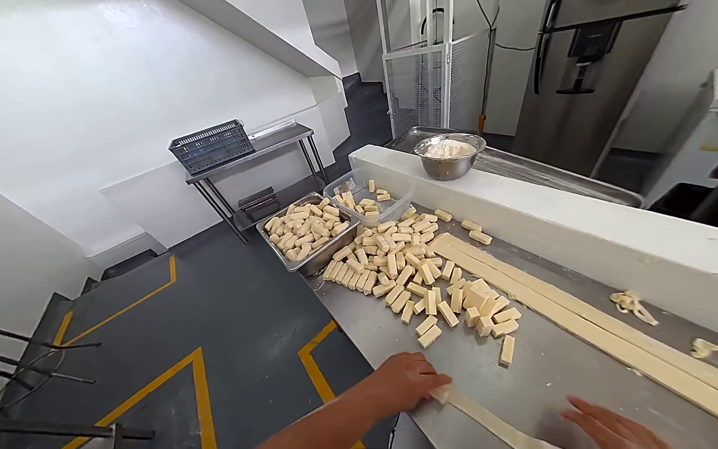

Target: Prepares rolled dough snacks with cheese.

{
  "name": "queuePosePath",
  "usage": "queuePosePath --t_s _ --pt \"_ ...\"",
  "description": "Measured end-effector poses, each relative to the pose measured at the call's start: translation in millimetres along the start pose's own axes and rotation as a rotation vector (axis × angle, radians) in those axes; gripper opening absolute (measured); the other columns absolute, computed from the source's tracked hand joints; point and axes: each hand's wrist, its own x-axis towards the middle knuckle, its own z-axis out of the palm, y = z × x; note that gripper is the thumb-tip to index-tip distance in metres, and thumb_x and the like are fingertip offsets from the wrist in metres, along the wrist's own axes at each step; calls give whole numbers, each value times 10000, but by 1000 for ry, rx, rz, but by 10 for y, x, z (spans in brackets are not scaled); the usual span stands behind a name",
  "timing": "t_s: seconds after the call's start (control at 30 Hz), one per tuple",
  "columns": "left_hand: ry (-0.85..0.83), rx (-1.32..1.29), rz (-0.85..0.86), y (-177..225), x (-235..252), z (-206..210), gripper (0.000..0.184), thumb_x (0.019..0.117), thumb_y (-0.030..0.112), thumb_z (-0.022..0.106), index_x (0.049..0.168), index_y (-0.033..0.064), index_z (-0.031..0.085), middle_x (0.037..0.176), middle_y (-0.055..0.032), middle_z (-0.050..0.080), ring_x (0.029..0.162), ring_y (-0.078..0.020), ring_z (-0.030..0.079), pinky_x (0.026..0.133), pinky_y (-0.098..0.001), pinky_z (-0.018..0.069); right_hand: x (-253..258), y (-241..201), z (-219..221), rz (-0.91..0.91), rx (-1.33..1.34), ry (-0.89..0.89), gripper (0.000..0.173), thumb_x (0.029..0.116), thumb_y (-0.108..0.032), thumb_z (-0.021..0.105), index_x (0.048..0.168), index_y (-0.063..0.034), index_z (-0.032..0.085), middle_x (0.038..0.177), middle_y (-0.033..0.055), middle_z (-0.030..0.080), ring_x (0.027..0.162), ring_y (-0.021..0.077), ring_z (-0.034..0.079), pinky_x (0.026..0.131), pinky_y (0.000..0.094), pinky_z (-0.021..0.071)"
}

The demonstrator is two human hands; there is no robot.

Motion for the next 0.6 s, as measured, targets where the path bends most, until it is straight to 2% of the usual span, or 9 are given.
queuePosePath --t_s 0.07,0.1,0.17,0.2,0.23,0.33,0.4,0.5,0.6 --pt "107 -261 -239 453 265 -127 348 967 121 672 1279 -34 667 1148 -248 699 1086 -349 682 980 -472 533 246 -305 76 -152 250 45 700 853 -352 822 1350 88 597 1396 283 590 1324 463 543 1120 630 396" --pt "222 -390 -334 670 370 -206 368 936 168 728 1230 -49 681 1121 -232 697 1016 -295 701 908 -411 575 356 -449 91 -175 395 33 706 837 -358 833 1337 84 602 1328 249 645 1261 406 607 1080 586 458" --pt "398 -616 -481 982 478 -341 372 864 210 810 1121 -38 708 1052 -145 689 907 -173 700 804 -308 603 497 -652 50 -166 601 -25 472 833 -351 818 1105 16 697 978 89 745 919 198 718 848 414 582" --pt "451 -754 -536 1073 500 -397 341 850 187 817 1086 -33 705 1008 -91 690 859 -119 693 776 -274 601 541 -708 -11 -163 673 -66 273 863 -301 785 927 -51 697 761 -22 684 690 71 651 657 287 546" --pt "486 -922 -576 1130 513 -454 288 856 131 795 1072 -29 690 958 -51 704 821 -91 691 759 -262 596 575 -735 -104 -184 723 -124 189 910 -247 739 833 -89 671 649 -79 617 572 11 581 555 221 493" --pt "400 -1419 -596 1268 456 -574 215 976 4 582 1189 -17 578 967 -35 716 852 -130 719 797 -319 613 606 -698 -344 -273 727 -221 157 974 -174 647 842 -94 679 634 -111 566 538 -35 503 508 173 419" --pt "272 -1536 -561 1332 420 -543 220 1012 -7 510 1230 -12 540 1019 -45 719 923 -154 725 873 -352 604 578 -670 -428 -277 621 -200 169 971 -188 656 853 -72 688 642 -94 567 550 -32 492 516 177 402" --pt "180 -1338 -512 1387 423 -485 252 939 -14 629 1179 -73 582 1039 -45 690 928 -91 685 885 -303 571 474 -753 -467 -245 404 -94 304 953 -273 701 798 -15 659 600 -27 520 533 28 449 522 234 364" --pt "171 -1200 -451 1355 435 -480 377 898 0 699 1250 -98 605 1098 -100 683 936 -91 677 874 -283 569 444 -706 -443 -283 447 -49 372 902 -326 762 707 -42 622 565 -72 474 508 -17 404 500 190 321"
